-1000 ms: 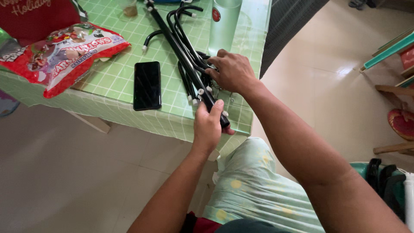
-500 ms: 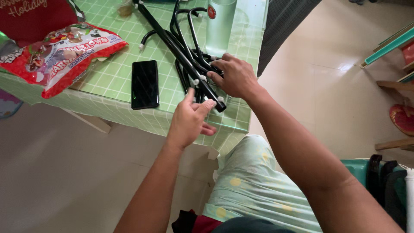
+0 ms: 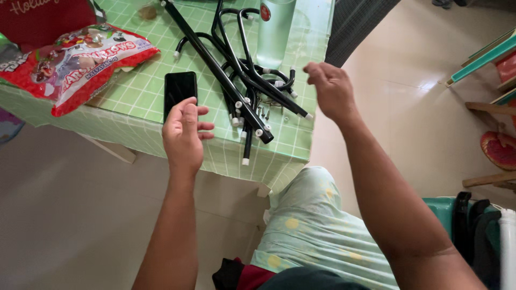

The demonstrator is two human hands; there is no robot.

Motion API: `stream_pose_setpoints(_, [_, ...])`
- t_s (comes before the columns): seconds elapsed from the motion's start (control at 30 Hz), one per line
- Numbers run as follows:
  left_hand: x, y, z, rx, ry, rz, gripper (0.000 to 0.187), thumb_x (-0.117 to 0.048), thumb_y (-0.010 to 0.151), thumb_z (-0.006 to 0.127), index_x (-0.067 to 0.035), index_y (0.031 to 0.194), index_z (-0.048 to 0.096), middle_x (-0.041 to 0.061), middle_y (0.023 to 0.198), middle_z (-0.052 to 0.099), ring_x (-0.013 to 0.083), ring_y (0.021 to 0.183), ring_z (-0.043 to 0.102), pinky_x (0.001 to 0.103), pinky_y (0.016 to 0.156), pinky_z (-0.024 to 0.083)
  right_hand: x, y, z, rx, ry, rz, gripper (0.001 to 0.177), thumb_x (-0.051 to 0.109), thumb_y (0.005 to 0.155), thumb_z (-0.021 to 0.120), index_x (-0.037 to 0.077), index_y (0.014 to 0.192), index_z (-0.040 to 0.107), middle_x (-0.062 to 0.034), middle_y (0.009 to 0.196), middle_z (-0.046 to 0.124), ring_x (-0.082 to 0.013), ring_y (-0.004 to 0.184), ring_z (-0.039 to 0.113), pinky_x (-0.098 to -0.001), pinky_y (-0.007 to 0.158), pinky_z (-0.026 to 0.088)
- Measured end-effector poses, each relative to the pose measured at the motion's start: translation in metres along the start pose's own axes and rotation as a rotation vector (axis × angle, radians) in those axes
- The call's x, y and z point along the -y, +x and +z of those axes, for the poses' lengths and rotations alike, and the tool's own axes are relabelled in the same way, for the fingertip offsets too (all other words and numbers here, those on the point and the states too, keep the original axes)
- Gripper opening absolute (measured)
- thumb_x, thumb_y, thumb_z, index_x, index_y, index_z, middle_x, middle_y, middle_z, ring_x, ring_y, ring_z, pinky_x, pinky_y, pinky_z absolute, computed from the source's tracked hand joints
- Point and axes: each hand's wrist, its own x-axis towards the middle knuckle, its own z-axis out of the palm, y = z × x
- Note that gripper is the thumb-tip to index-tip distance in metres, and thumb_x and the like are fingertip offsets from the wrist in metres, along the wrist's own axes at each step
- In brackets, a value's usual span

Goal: The person assembles black metal frame components by hand, inserting and tightening small metal fasteners to join curved and straight pieces. The person repeatedly aligns the parts, inserts fasteners, and tightens them to secure the joints.

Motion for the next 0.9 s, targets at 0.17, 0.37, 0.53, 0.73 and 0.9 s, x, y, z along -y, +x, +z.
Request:
stream_pose_setpoints(0.17, [0.01, -0.008, -0.002, 0.05, 0.012, -0.103, 0.059, -0.048, 0.105, 0.046, -0.001, 0.14, 0.054, 0.013, 0.121, 0.067, 0.0163, 0.081, 0.071, 0.03, 0.064, 0.062, -0.014, -0.013, -0.012, -0.03, 0.048, 0.115, 0.046, 0.041, 0.108, 0.052, 0.003, 0.105, 0.076, -0.0066, 0.083, 0.07, -0.0159, 0.08, 0.061, -0.0309, 0.074, 0.05])
stream_pose_setpoints(0.37, [-0.01, -0.014, 0.018, 0.049, 0.422, -0.131, 0.058, -0.053, 0.102, 0.048, -0.005, 0.132, 0.064, 0.014, 0.095, 0.073, 0.02, 0.072, 0.07, 0.036, 0.062, 0.057, -0.006, -0.016, -0.011, -0.01, -0.03, 0.132, 0.035, 0.036, 0.102, 0.06, 0.005, 0.108, 0.076, -0.0073, 0.088, 0.074, -0.0156, 0.083, 0.068, -0.0311, 0.077, 0.054])
stream_pose_setpoints(0.53, [-0.037, -0.023, 0.059, 0.106, 1.073, 0.094, 0.065, -0.063, 0.1, 0.058, -0.011, 0.139, 0.056, 0.017, 0.088, 0.074, 0.0345, 0.086, 0.073, 0.048, 0.074, 0.057, 0.014, -0.012, 0.011, 0.086, -0.272, 0.006, 0.032, 0.034, 0.094, 0.071, 0.006, 0.109, 0.077, -0.011, 0.1, 0.076, -0.0228, 0.089, 0.073, -0.0375, 0.084, 0.055])
stream_pose_setpoints(0.73, [-0.063, -0.008, 0.097, 0.248, 1.255, -0.133, 0.104, -0.067, 0.082, 0.07, -0.01, 0.157, 0.027, 0.023, 0.096, 0.073, 0.0395, 0.089, 0.072, 0.049, 0.079, 0.057, 0.039, -0.006, 0.033, 0.22, -0.47, -0.061, 0.034, 0.035, 0.085, 0.078, 0.009, 0.107, 0.076, -0.0107, 0.1, 0.075, -0.0315, 0.094, 0.07, -0.0448, 0.082, 0.054])
stream_pose_setpoints(0.9, [-0.055, 0.004, 0.1, 0.213, 1.16, -0.005, 0.107, -0.05, 0.072, 0.081, -0.008, 0.152, 0.023, 0.018, 0.111, 0.072, 0.0403, 0.095, 0.07, 0.049, 0.084, 0.055, 0.04, -0.006, 0.037, 0.258, -0.488, -0.086, 0.027, 0.029, 0.086, 0.076, 0.01, 0.106, 0.076, -0.0114, 0.097, 0.073, -0.0342, 0.092, 0.068, -0.0473, 0.081, 0.052])
